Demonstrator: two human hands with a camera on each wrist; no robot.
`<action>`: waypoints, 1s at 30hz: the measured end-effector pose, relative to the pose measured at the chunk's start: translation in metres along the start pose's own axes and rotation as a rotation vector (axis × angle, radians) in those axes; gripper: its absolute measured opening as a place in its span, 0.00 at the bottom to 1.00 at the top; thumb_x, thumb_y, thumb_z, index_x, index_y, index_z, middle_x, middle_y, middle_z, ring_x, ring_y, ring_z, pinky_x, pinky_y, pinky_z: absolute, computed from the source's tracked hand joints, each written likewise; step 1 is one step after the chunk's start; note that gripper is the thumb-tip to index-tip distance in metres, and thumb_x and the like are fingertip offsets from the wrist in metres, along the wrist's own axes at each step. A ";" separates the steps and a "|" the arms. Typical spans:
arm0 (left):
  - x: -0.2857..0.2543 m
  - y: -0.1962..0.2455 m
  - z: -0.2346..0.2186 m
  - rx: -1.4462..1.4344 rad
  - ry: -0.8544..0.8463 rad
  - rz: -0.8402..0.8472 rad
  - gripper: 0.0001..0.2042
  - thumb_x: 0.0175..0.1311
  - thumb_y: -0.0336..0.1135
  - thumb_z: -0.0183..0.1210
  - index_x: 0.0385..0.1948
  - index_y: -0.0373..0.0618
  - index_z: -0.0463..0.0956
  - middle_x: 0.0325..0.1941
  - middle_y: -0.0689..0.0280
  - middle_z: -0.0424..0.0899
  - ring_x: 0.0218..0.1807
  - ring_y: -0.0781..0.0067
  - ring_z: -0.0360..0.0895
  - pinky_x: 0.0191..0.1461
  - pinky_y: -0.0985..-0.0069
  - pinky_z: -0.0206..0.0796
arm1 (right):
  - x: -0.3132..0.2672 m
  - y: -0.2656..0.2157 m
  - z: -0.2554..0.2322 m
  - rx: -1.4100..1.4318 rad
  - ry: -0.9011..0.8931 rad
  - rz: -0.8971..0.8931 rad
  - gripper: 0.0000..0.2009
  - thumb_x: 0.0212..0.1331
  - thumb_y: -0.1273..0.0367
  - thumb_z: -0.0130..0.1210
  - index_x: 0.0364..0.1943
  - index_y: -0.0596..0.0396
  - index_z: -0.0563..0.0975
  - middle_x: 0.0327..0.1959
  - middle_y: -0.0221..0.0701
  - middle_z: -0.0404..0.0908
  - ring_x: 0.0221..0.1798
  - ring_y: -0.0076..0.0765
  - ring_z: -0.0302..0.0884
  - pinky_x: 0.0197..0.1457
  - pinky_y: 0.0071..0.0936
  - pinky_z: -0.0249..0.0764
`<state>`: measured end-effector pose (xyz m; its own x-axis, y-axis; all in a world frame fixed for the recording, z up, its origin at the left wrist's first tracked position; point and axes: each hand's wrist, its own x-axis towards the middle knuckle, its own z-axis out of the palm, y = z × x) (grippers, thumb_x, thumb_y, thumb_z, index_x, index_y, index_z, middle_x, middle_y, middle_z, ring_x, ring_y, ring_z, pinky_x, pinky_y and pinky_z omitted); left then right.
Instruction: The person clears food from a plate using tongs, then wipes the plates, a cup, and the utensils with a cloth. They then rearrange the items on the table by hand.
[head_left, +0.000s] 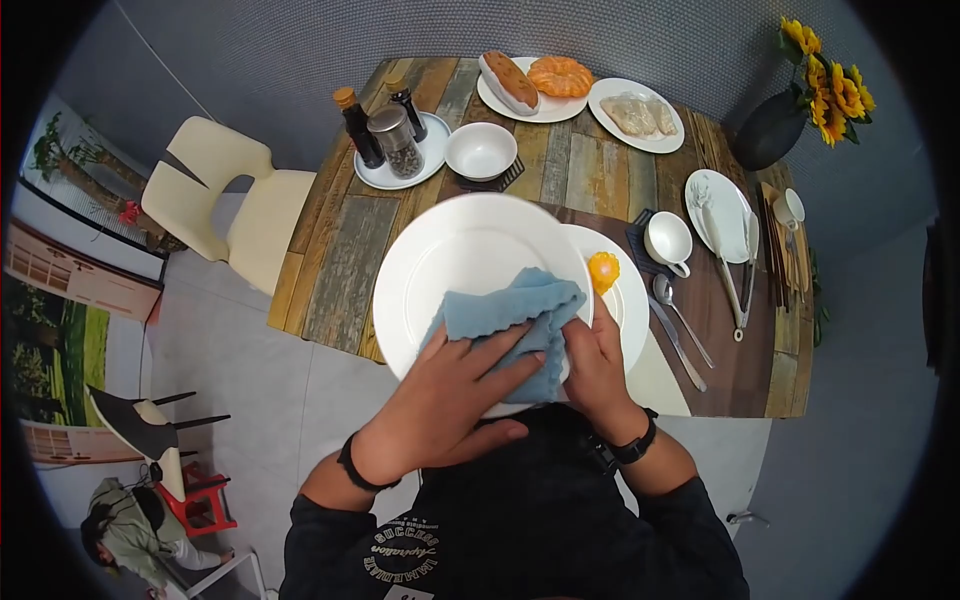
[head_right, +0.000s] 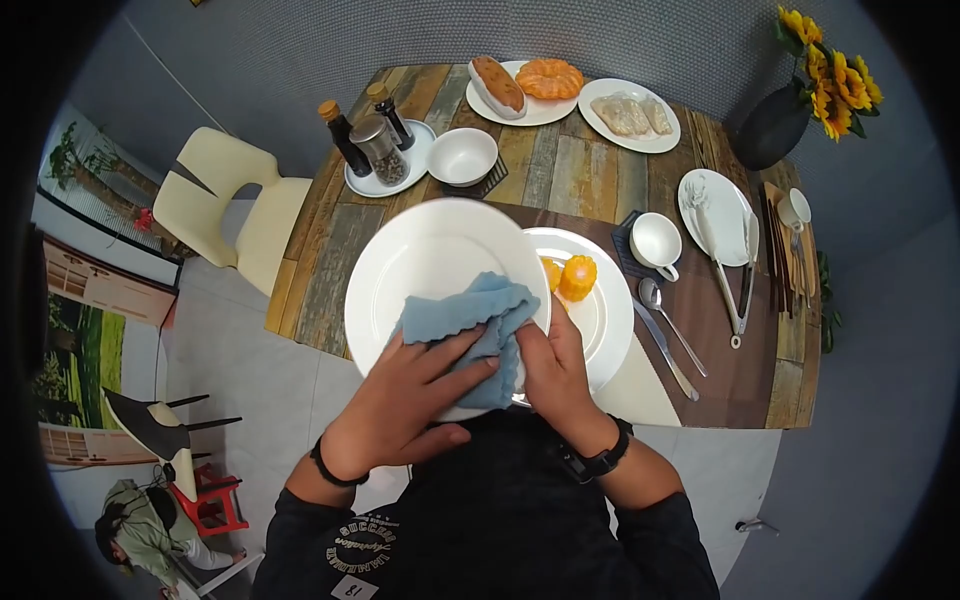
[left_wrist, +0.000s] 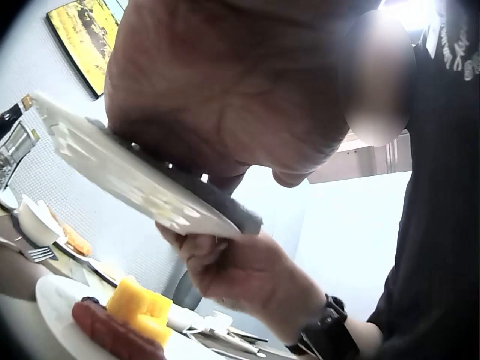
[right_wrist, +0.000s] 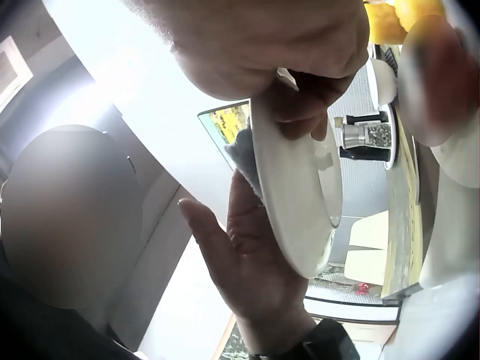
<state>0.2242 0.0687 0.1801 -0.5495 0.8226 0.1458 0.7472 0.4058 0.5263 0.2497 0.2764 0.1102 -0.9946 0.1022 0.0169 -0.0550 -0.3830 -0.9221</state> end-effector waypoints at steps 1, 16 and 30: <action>-0.001 -0.004 -0.004 -0.048 0.039 0.035 0.33 0.56 0.48 0.70 0.62 0.43 0.75 0.68 0.53 0.72 0.65 0.46 0.72 0.75 0.46 0.53 | -0.001 0.002 -0.004 -0.003 -0.003 0.000 0.21 0.73 0.73 0.42 0.67 0.65 0.67 0.61 0.37 0.78 0.62 0.30 0.75 0.66 0.28 0.70; -0.063 -0.042 0.069 -1.822 0.790 -0.630 0.31 0.81 0.53 0.38 0.72 0.36 0.59 0.68 0.50 0.75 0.64 0.59 0.78 0.63 0.67 0.76 | -0.004 -0.022 -0.016 -0.164 -0.174 0.104 0.26 0.74 0.68 0.48 0.73 0.63 0.62 0.62 0.37 0.77 0.63 0.31 0.75 0.67 0.30 0.69; -0.069 -0.034 0.058 -1.351 0.828 -0.579 0.29 0.81 0.49 0.38 0.71 0.33 0.59 0.69 0.49 0.73 0.67 0.57 0.75 0.71 0.63 0.67 | -0.019 -0.044 0.024 -1.400 -0.540 -0.481 0.37 0.59 0.54 0.65 0.71 0.52 0.67 0.74 0.56 0.59 0.71 0.67 0.63 0.75 0.59 0.57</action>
<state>0.2585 0.0207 0.1035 -0.9796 0.1053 -0.1712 -0.1996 -0.4097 0.8901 0.2685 0.2695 0.1601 -0.8382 -0.4846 0.2501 -0.5453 0.7382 -0.3971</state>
